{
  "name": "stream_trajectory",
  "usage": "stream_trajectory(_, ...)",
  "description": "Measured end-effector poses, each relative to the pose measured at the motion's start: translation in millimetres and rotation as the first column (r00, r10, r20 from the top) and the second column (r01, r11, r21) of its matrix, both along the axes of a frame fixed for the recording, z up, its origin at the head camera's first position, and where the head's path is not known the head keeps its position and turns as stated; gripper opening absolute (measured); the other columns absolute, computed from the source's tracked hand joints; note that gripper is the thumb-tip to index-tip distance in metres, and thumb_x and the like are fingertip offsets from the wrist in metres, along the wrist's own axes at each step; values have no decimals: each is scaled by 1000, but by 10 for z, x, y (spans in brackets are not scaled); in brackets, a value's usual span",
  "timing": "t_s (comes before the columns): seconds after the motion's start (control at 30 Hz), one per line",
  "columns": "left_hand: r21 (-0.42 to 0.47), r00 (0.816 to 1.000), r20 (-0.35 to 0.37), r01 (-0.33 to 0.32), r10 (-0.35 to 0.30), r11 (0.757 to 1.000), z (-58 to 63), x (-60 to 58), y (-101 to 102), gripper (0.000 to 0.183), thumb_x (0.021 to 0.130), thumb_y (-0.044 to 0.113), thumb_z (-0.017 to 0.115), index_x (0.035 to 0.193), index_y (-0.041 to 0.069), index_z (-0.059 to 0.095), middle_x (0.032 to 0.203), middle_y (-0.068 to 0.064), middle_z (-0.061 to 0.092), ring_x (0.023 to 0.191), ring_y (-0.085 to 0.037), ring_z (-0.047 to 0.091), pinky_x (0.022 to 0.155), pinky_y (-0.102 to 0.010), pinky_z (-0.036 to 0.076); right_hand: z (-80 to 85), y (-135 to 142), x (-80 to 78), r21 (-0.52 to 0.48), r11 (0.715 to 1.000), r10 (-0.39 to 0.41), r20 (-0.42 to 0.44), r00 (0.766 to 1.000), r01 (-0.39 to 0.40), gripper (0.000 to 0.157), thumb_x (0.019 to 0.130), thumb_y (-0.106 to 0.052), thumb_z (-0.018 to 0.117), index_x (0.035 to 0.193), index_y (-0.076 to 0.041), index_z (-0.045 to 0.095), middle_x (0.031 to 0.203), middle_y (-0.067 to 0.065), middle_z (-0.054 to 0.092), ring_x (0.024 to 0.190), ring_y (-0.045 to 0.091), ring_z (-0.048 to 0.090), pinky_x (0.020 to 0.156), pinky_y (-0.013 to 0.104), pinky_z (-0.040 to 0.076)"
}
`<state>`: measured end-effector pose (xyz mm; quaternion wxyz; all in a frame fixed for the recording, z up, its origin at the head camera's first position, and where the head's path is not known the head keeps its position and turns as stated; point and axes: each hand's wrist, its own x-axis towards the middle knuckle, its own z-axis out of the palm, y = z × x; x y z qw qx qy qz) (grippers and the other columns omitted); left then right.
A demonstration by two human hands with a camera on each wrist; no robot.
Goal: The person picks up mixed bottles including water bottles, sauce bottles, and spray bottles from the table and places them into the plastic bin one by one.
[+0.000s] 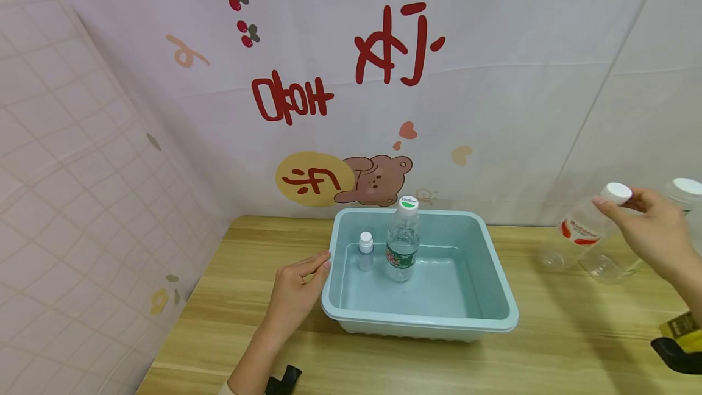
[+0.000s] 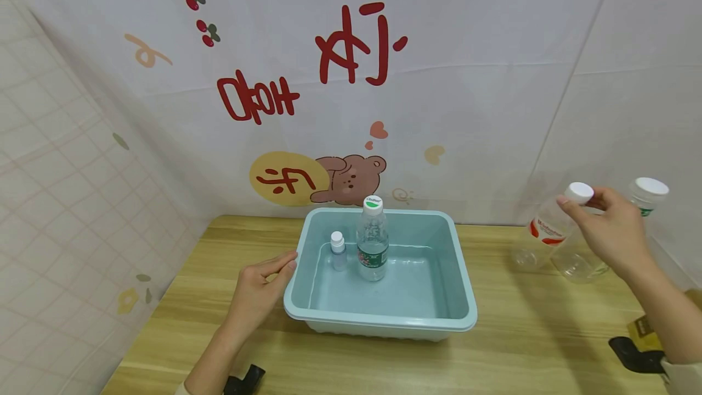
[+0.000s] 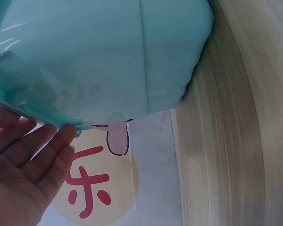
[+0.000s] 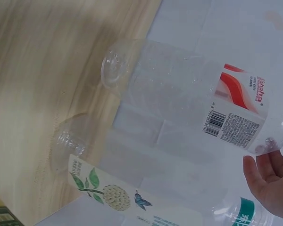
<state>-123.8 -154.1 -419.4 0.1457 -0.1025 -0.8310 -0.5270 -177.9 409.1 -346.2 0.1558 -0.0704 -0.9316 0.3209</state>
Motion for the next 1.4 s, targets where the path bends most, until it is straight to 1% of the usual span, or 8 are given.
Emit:
stream_trajectory(0.23, -4, 1000, -2, -3, 3, 1000, -16, -6, 8, 26, 100, 14, 73, 124, 4, 77, 127, -12, 73, 122, -27, 68, 96, -43, 58, 105, -70, 51, 2, 1000, 7, -23, 1000, -7, 60, 106, -38, 61, 133, 14, 51, 126, 31, 56, 92, -3, 38, 61, 19, 35)
stream_trajectory(0.43, -13, 1000, 0, -13, 13, 1000, -12, -16, 4, 25, 99, 12, 73, 123, 5, 78, 127, -10, 73, 122, -26, 67, 95, -41, 58, 231, -139, 59, -17, 1000, 8, -69, 998, -9, 60, 105, -40, 63, 136, 10, 53, 100, -32, 50, 98, 2, 45, 73, 25, 36)
stream_trajectory(0.6, -5, 1000, 1, -13, 13, 1000, -6, -15, -5, 25, 99, 11, 73, 123, 4, 78, 128, -10, 73, 122, -25, 67, 95, -40, 58, 316, -202, 68, -94, 996, -6, -95, 995, -3, 27, 106, -40, 61, 128, -25, 59, 110, -32, 52, 125, 9, 50, 99, 34, 37)
stream_trajectory(0.67, -2, 1000, 7, -16, 16, 1000, -8, -16, -7, 24, 99, 11, 73, 122, 5, 78, 128, -9, 73, 122, -24, 67, 95, -40, 58, 354, -219, 59, -171, 985, 9, -158, 987, -36, 14, 107, -31, 61, 117, -37, 54, 112, -30, 55, 120, 3, 52, 99, 24, 36)
stream_trajectory(0.83, 0, 1000, 11, -10, 10, 1000, -13, -20, -7, 24, 100, 12, 73, 123, 5, 78, 128, -7, 73, 123, -23, 67, 97, -40, 58, 465, -243, 34, -389, 902, 48, -344, 938, -188, 28, 104, -5, 62, 106, -33, 59, 100, -29, 63, 93, -8, 54, 77, 0, 39)
stream_trajectory(1.03, -10, 1000, -3, -7, 7, 1000, -29, -32, -7, 25, 99, 12, 73, 123, 5, 78, 127, -9, 73, 122, -26, 67, 97, -43, 57, 561, -305, 3, -476, 835, 32, -460, 888, -277, 28, 102, 2, 62, 106, -25, 64, 101, -23, 71, 92, -4, 59, 75, 0, 44)
stream_trajectory(1.23, -9, 1000, -6, -4, 4, 1000, -35, -36, -9, 26, 99, 13, 73, 123, 4, 77, 127, -10, 73, 122, -28, 67, 97, -43, 57, 604, -374, -22, -577, 677, 52, -582, 811, -457, 26, 98, 9, 64, 106, -14, 69, 100, -10, 78, 92, 0, 67, 75, 3, 48)
stream_trajectory(1.4, -4, 1000, -7, -1, 1, 1000, -32, -37, -6, 26, 99, 12, 74, 123, 4, 78, 127, -10, 73, 122, -27, 68, 96, -42, 58, 673, -450, -31, -566, 673, 63, -597, 800, -476, 23, 98, 9, 65, 108, -12, 68, 103, -7, 78, 96, 2, 68, 77, 4, 49)
